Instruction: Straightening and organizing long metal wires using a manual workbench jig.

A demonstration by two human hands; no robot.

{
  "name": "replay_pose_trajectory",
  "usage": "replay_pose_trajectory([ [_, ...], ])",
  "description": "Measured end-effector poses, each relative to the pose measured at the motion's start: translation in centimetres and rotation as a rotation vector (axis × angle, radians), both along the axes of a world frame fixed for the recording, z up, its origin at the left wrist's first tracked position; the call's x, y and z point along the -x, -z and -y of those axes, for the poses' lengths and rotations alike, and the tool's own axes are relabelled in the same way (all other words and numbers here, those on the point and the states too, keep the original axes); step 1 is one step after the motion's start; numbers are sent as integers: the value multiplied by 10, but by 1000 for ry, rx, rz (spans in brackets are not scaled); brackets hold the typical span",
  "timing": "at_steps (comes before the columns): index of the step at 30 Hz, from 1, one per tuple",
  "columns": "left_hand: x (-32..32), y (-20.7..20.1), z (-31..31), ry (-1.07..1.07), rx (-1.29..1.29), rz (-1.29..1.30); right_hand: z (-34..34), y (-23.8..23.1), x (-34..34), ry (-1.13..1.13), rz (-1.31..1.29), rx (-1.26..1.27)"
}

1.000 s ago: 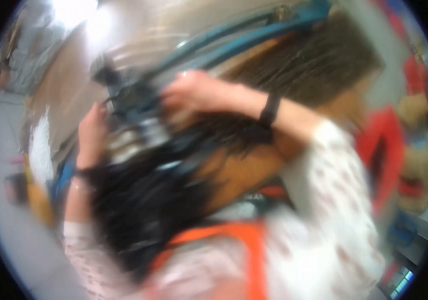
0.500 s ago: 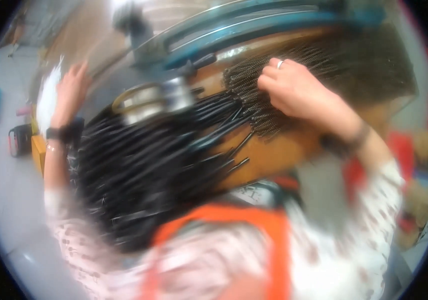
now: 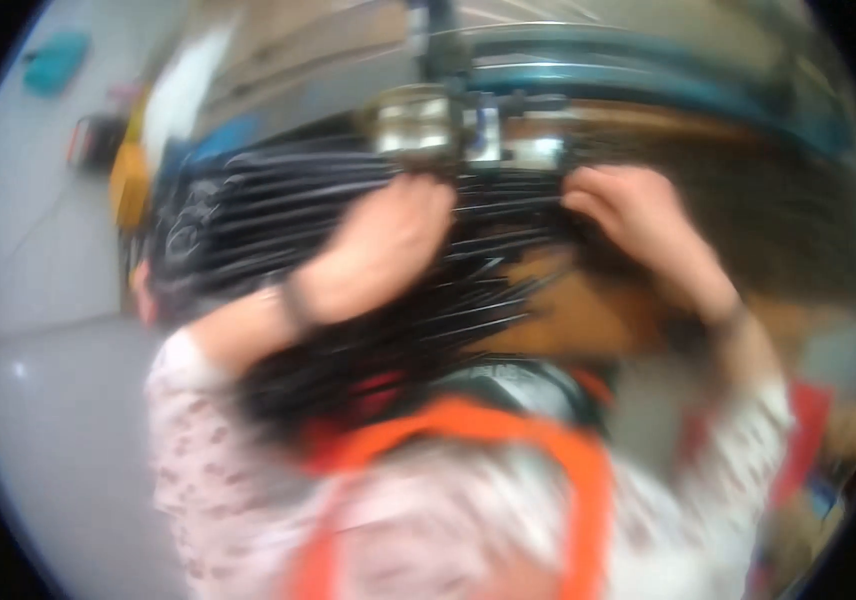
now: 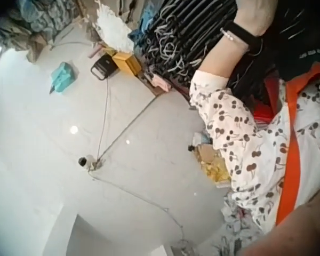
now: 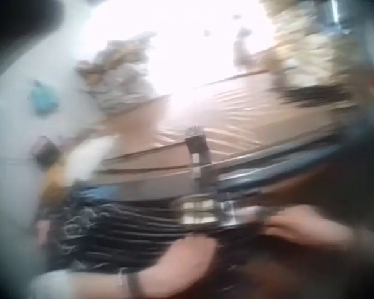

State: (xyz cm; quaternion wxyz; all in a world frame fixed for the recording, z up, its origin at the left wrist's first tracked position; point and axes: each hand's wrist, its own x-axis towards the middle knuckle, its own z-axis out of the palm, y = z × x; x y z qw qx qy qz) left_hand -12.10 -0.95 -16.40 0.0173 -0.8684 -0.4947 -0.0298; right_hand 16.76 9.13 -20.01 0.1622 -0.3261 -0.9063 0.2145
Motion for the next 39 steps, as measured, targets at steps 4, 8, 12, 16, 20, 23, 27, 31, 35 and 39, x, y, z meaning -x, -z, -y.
replay_pose_trajectory([
  [4, 3, -17, 6, 53, 130, 171, 12, -19, 2, -24, -198, 144],
  [8, -10, -36, 6, 21, 144, 157, 29, -29, 2, 156, -303, 224],
  [12, -22, -57, 2, 3, 71, 123, 40, -23, -3, 468, -518, 297],
  [16, -34, -69, -6, 39, -45, 166, 37, -23, -22, 463, -562, 327],
  [20, -56, -85, -20, 56, 101, 5, 28, -31, -39, 184, -442, -88],
  [23, -80, -88, -55, 143, 32, 84, 9, -45, -42, 41, -401, -399],
  [27, -118, -123, -112, 210, -17, 100, -46, -28, -130, 316, -477, -373],
  [31, -144, -137, -157, 308, -63, 150, -64, -1, -219, 672, -560, -216],
  [35, -196, -138, -170, 350, -80, 157, -95, -44, -235, 308, -475, -253],
  [39, -207, -143, -184, 373, -169, 64, -103, -30, -253, 424, -387, -554],
])
